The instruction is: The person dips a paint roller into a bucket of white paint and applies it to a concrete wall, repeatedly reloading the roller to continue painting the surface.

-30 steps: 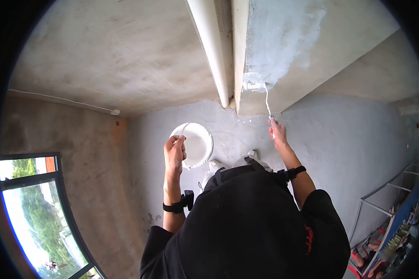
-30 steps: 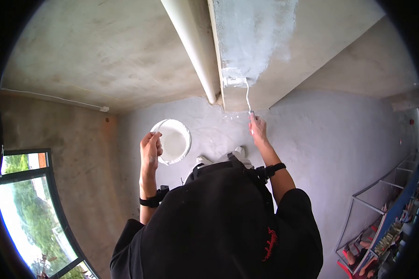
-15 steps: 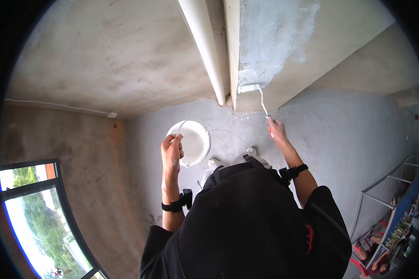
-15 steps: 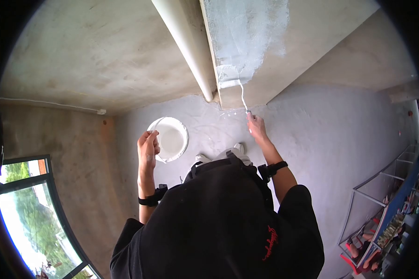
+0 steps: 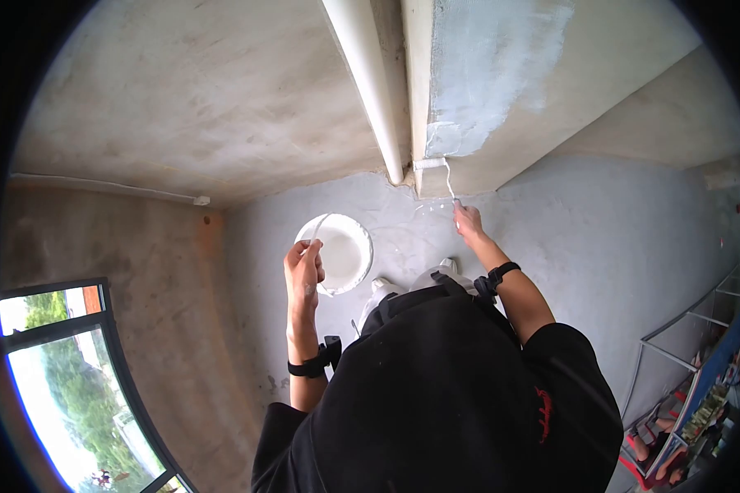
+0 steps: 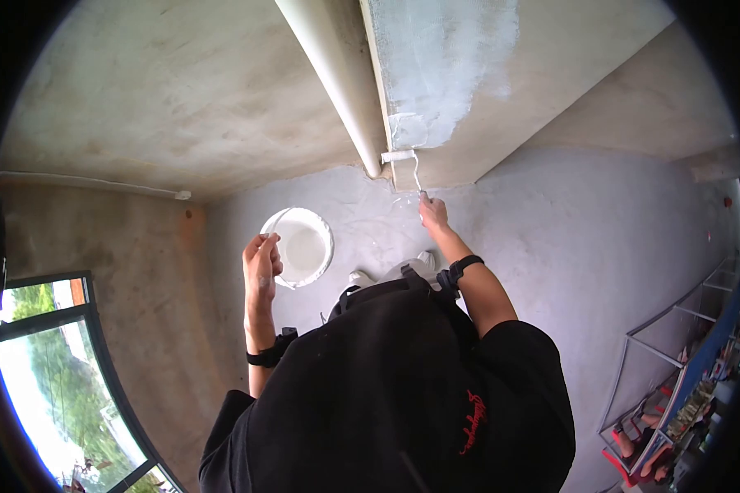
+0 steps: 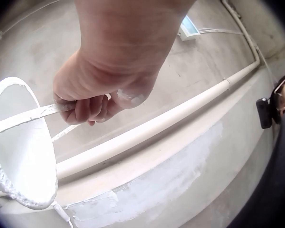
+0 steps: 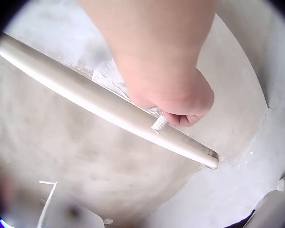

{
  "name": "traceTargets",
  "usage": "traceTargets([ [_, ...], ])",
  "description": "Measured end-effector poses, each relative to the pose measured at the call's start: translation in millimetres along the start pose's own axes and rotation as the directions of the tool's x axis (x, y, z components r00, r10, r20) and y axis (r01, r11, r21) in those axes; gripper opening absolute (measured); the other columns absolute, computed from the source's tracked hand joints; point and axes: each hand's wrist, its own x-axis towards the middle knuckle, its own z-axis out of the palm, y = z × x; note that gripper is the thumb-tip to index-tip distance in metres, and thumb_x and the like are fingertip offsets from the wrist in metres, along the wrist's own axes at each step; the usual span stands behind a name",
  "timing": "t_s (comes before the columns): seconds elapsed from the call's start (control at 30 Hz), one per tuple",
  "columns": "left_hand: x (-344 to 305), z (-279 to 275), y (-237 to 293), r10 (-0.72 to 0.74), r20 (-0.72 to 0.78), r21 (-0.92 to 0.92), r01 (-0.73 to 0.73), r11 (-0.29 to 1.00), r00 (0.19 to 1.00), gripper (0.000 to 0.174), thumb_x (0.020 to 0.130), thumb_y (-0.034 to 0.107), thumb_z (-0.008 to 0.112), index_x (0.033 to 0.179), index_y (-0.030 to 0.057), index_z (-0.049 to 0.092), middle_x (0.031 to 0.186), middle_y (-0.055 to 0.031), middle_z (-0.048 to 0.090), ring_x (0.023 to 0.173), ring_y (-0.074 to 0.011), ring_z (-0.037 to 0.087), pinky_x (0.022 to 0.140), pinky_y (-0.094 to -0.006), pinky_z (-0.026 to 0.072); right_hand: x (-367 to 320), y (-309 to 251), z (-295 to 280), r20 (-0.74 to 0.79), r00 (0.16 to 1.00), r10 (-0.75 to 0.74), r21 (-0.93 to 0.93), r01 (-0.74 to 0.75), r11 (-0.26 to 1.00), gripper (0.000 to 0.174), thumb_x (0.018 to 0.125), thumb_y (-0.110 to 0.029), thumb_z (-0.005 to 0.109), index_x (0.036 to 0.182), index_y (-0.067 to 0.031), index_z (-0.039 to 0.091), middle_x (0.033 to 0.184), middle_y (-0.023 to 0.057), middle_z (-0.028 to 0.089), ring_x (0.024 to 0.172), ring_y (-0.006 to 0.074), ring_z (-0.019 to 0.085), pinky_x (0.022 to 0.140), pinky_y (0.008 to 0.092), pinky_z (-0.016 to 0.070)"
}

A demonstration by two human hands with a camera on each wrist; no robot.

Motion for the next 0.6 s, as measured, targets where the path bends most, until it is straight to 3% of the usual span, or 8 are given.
traceTargets([
  [0.27,-1.9,1.7,2.2,0.001,0.02,0.014,-0.002,1.0,1.0,0.014,0.091,0.014,0.06,0.082,0.0033,0.055,0.058,0.0078,0.033,0.045,-0.0024,0.026,0.041,-0.022,0.0189,-41.2,-19.5,-17.2,0.0,0.998,-0.061,0.093,0.061,0.994,0.039,0.095,-0.044,0.056,0.086,-0.0062,0.059,0.062,-0.0025,0.05,0.047,0.0055,0.042,0.04,0.0221,0.0318],
  [0.33,-0.9,-1.3,2.8,-0.003,0.056,0.044,0.0,0.999,0.998,0.018,0.09,0.017,0.061,0.085,0.0009,0.056,0.059,0.0048,0.04,0.046,-0.0045,0.032,0.042,-0.023,0.0251,-52.4,-24.7,-19.9,-0.002,0.997,-0.078,0.104,0.078,0.992,0.039,0.095,-0.045,0.056,0.087,-0.0066,0.059,0.062,-0.003,0.05,0.046,0.005,0.041,0.04,0.0215,0.0319],
  [0.6,-3.7,-5.8,7.6,-0.003,0.116,0.023,0.001,1.0,0.993,0.015,0.09,0.015,0.061,0.085,0.0013,0.056,0.059,0.0065,0.036,0.046,-0.0028,0.028,0.041,-0.0224,0.0206,-108.1,-50.3,-21.8,-0.029,0.992,-0.123,0.212,0.127,0.969,0.037,0.095,-0.044,0.057,0.09,-0.0081,0.058,0.063,-0.0038,0.049,0.045,0.0027,0.04,0.039,0.0194,0.0301],
])
